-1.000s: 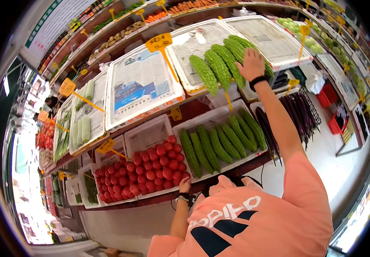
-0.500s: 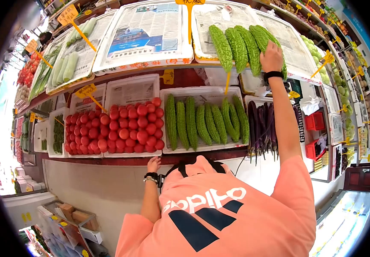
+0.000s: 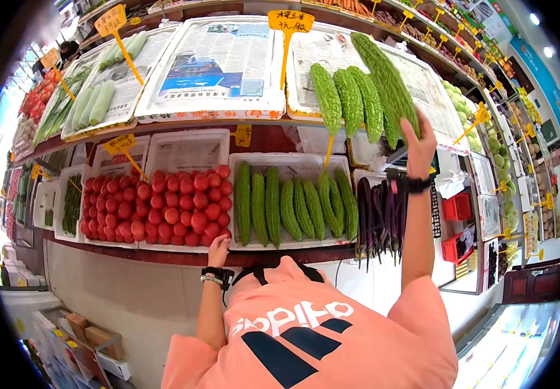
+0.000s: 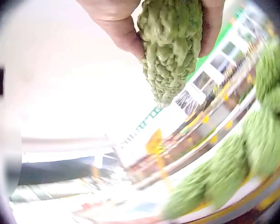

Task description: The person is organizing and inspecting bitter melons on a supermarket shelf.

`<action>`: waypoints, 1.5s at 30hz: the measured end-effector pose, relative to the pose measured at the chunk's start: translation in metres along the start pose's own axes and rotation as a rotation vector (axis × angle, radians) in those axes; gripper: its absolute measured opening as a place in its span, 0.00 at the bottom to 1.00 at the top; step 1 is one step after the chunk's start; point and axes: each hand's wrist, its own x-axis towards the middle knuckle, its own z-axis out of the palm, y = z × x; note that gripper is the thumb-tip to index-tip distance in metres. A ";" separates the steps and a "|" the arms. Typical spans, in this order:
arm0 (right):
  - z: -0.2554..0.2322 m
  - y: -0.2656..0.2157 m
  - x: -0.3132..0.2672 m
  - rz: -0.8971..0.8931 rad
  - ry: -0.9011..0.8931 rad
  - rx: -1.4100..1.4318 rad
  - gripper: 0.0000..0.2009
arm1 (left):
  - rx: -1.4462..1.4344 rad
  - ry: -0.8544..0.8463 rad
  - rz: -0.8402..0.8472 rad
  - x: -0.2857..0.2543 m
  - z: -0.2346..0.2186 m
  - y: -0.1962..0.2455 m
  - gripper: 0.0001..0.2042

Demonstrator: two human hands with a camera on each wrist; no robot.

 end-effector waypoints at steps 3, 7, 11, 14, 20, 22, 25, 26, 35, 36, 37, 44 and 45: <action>-0.001 0.004 -0.071 0.249 -0.140 0.450 0.26 | 0.133 -0.101 0.169 -0.019 0.037 0.063 0.18; 0.023 0.018 -0.174 0.346 -0.343 0.567 0.26 | 0.125 -0.427 0.323 -0.044 0.089 0.139 0.26; 0.066 0.003 -0.240 0.460 -0.514 0.355 0.25 | 0.079 -0.641 0.283 -0.059 0.126 0.169 0.27; 0.101 0.013 -0.284 0.404 -0.541 0.105 0.25 | -0.074 -0.534 0.049 -0.044 0.144 0.149 0.24; 0.112 0.037 -0.326 0.162 -0.896 -0.201 0.35 | -0.038 -0.394 -0.264 -0.003 0.142 0.113 0.22; 0.104 0.052 -0.331 0.086 -0.963 -0.221 0.35 | 0.130 -0.360 -0.136 0.006 0.141 0.112 0.23; 0.079 0.069 -0.333 0.152 -1.094 -0.287 0.35 | 0.421 -0.254 0.006 0.035 0.136 0.101 0.29; 0.068 0.071 -0.336 0.216 -1.090 -0.324 0.32 | 0.512 -0.209 0.013 0.039 0.136 0.107 0.30; -0.044 0.093 -0.391 0.651 -0.710 -0.358 0.21 | 1.020 -0.095 -0.181 0.111 0.128 0.105 0.44; -0.055 0.095 -0.400 0.681 -0.684 -0.367 0.20 | 1.021 -0.141 -0.233 0.116 0.128 0.106 0.43; -0.063 0.093 -0.407 0.717 -0.665 -0.377 0.20 | 1.021 -0.185 -0.286 0.119 0.128 0.106 0.43; -0.089 0.083 -0.440 0.869 -0.573 -0.404 0.20 | 1.163 -0.138 -0.276 0.142 0.122 0.078 0.36; -0.090 0.083 -0.442 0.887 -0.561 -0.390 0.20 | 1.139 -0.096 -0.273 0.143 0.120 0.074 0.35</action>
